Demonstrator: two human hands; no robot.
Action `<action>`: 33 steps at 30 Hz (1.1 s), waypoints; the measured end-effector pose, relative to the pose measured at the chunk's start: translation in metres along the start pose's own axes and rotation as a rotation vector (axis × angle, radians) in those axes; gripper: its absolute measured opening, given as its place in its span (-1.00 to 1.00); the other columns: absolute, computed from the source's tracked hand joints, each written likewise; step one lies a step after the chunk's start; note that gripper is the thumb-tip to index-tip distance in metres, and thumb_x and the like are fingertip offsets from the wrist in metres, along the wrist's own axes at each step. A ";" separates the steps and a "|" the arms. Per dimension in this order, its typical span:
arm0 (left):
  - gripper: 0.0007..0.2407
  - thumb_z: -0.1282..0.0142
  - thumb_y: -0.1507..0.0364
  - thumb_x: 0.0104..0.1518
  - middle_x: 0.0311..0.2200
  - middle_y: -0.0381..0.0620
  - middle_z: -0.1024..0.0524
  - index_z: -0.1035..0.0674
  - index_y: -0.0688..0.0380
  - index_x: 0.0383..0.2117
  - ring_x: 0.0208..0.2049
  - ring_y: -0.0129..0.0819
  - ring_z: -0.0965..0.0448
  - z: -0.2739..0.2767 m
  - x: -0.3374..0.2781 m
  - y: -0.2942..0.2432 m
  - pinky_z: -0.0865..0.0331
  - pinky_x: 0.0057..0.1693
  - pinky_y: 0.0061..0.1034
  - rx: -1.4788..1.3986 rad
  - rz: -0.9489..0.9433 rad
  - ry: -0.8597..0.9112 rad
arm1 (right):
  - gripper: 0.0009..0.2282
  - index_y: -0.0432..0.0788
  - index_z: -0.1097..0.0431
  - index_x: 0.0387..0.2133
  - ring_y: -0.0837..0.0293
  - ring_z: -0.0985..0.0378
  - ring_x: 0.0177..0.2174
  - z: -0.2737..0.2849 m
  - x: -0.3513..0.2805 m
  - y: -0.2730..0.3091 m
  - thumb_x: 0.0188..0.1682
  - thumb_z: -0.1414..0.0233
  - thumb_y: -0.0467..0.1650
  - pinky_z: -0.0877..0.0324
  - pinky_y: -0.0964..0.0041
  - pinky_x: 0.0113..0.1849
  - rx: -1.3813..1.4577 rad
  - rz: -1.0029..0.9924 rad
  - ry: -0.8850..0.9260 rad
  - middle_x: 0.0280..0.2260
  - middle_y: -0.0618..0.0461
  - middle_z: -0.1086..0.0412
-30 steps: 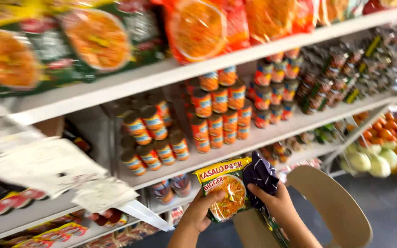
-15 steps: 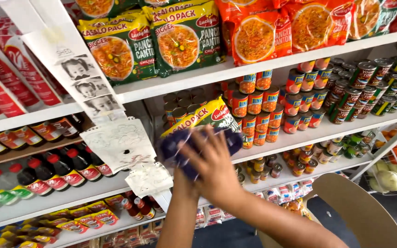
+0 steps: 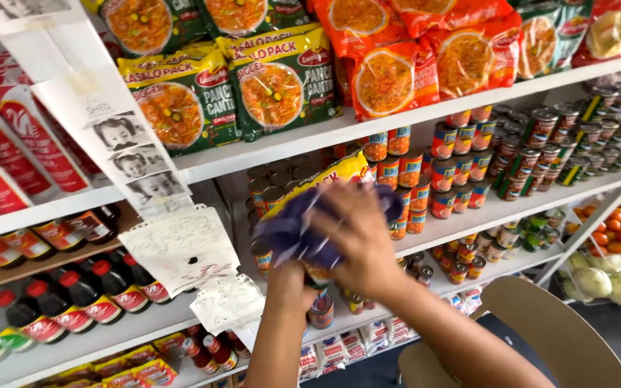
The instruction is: Wiping down noodle packets and canned goods with a cloth and organizing them.
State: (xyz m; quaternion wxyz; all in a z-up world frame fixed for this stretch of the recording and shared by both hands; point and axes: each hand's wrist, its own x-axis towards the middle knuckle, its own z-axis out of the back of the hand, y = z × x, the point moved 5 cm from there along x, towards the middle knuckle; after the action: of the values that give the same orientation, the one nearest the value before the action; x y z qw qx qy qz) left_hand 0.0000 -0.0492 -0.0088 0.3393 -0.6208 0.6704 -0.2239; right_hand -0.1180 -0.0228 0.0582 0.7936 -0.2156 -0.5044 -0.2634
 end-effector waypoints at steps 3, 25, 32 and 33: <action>-0.32 0.26 -0.07 0.08 0.15 0.19 -0.52 -0.43 0.18 0.21 0.06 -0.01 -0.55 -0.006 -0.001 0.000 -0.44 0.08 -0.13 -0.013 0.073 0.002 | -0.43 -0.22 -0.37 0.11 -0.29 -0.18 0.31 0.029 0.016 -0.026 -0.31 -0.07 -0.59 -0.14 -0.17 0.30 0.025 -0.315 -0.130 0.29 -0.22 -0.16; -0.34 0.25 -0.06 0.15 0.11 0.15 -0.51 -0.41 0.20 0.23 -0.03 -0.09 -0.56 -0.013 0.016 0.027 -0.49 -0.03 -0.22 -0.038 0.093 0.273 | -0.45 -0.09 -0.43 0.08 -0.24 -0.27 0.25 0.035 0.013 -0.031 -0.32 -0.16 -0.46 -0.15 -0.21 0.25 -0.090 -0.369 0.008 0.20 -0.12 -0.31; -0.30 0.38 -0.07 0.15 0.14 0.13 -0.50 -0.40 0.27 0.22 0.00 -0.18 -0.52 0.017 0.047 0.020 -0.41 0.06 -0.38 0.130 -0.001 0.170 | -0.56 -0.02 -0.47 0.09 -0.29 -0.04 0.34 0.012 -0.033 0.038 -0.12 -0.19 -0.28 0.08 -0.36 0.31 0.063 -0.082 0.245 0.30 -0.14 -0.18; -0.30 0.38 -0.07 0.15 0.14 0.13 -0.50 -0.40 0.27 0.22 0.00 -0.18 -0.52 0.023 0.051 0.017 -0.41 0.06 -0.38 0.127 -0.010 0.167 | -0.56 -0.02 -0.47 0.09 -0.29 -0.04 0.34 0.020 -0.037 0.037 -0.12 -0.19 -0.28 0.08 -0.36 0.31 0.067 -0.073 0.244 0.30 -0.14 -0.18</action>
State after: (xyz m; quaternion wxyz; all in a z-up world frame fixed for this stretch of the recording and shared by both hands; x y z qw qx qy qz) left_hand 0.0053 -0.0949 -0.0454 0.3198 -0.5805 0.6778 -0.3183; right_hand -0.1217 0.0252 0.0292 0.8458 -0.1366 -0.4201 -0.2992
